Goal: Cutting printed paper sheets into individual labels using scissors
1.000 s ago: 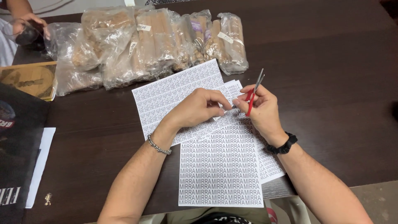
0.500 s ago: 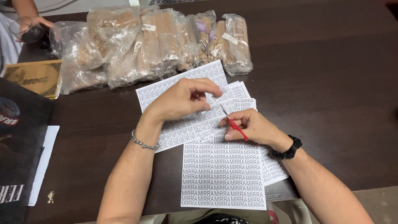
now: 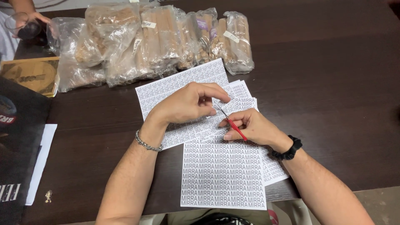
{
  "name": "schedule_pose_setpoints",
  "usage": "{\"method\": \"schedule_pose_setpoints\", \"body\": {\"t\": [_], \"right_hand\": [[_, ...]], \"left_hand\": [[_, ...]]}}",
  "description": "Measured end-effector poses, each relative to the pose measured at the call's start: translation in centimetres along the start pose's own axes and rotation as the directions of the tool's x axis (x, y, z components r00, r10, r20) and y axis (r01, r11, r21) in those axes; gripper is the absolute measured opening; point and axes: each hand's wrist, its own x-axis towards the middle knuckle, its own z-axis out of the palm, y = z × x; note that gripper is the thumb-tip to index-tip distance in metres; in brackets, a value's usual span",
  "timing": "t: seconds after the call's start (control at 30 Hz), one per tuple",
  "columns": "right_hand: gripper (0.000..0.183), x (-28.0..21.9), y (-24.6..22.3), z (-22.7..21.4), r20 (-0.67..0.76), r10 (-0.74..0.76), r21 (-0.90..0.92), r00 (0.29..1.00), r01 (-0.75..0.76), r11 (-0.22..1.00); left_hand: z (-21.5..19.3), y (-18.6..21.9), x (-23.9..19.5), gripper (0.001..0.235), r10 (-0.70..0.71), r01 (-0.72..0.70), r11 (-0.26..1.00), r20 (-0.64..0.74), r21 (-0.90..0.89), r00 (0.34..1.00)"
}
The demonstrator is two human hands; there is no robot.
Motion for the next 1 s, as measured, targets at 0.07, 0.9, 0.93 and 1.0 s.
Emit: {"method": "schedule_pose_setpoints", "body": {"t": [0.07, 0.9, 0.93, 1.0], "right_hand": [[0.038, 0.2, 0.7, -0.2, 0.002, 0.0, -0.006, 1.0, 0.0, 1.0], [0.033, -0.7, -2.5, 1.1, -0.051, -0.001, -0.065, 0.999, -0.002, 0.998], [0.033, -0.8, -2.6, 1.2, -0.049, -0.001, -0.064, 0.999, -0.002, 0.998], [0.03, -0.9, -2.6, 1.2, -0.052, 0.023, -0.081, 0.998, -0.027, 0.996]], "left_hand": [[0.0, 0.0, -0.1, 0.042, -0.005, 0.005, 1.0, 0.003, 0.001, 1.0], [0.0, 0.7, -0.1, 0.041, 0.006, -0.006, 1.0, 0.002, 0.015, 1.0], [0.2, 0.8, -0.2, 0.041, 0.004, -0.004, 1.0, 0.001, 0.014, 1.0], [0.3, 0.9, -0.5, 0.041, -0.016, 0.016, 1.0, -0.002, -0.001, 1.0]]}}
